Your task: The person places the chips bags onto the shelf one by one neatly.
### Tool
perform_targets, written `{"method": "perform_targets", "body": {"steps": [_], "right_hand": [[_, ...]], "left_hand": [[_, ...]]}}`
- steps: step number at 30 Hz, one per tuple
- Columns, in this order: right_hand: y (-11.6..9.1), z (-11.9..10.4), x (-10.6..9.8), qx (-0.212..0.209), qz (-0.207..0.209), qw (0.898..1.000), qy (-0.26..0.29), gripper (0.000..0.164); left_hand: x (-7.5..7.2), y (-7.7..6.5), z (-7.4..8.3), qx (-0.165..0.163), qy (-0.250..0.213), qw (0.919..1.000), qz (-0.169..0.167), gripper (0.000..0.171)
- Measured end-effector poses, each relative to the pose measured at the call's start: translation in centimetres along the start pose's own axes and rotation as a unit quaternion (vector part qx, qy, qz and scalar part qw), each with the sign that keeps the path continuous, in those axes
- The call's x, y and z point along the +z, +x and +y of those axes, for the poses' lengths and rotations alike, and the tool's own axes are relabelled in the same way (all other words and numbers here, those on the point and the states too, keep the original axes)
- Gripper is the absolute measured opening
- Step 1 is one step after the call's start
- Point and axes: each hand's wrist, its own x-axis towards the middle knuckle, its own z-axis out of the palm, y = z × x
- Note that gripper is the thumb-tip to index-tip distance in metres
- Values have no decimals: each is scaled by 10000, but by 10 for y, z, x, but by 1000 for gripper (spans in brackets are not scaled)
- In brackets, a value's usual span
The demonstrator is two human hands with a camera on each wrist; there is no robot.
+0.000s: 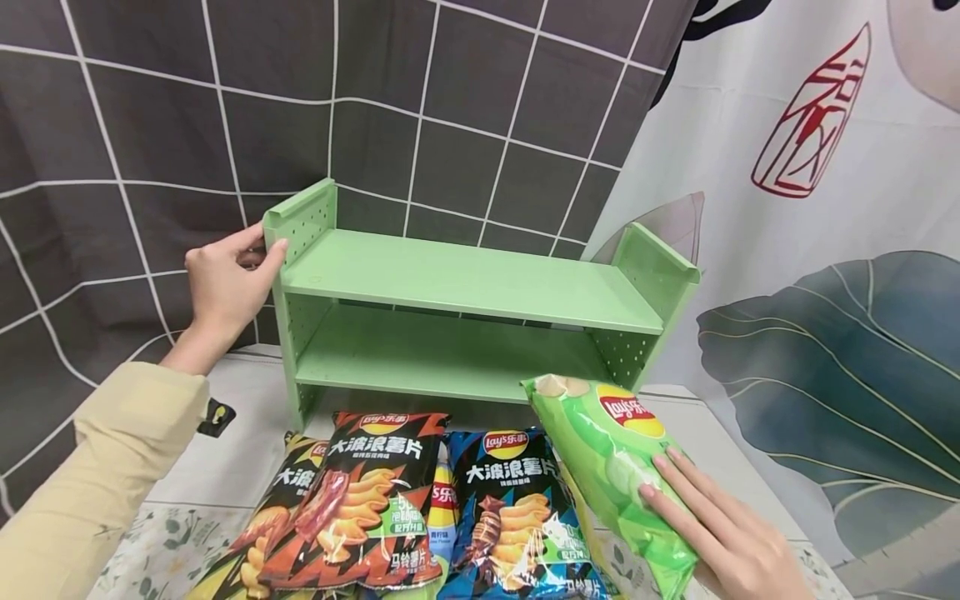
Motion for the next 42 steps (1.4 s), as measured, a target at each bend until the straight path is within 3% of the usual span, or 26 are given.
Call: {"method": "perform_targets", "body": {"steps": [13, 31, 35, 42], "right_hand": [[74, 14, 5, -1099, 1235, 9862, -3, 32], [139, 11, 13, -1467, 2415, 9591, -190, 28], [146, 11, 12, -1424, 2462, 9584, -243, 26], [158, 17, 19, -1226, 2091, 9694, -394, 24]], "left_hand": [[0, 0, 0, 11, 11, 10000, -36, 30], [-1, 0, 0, 7, -3, 10000, -42, 29], [-1, 0, 1, 34, -29, 10000, -5, 29], [-1, -1, 2, -3, -60, 10000, -3, 29]]}}
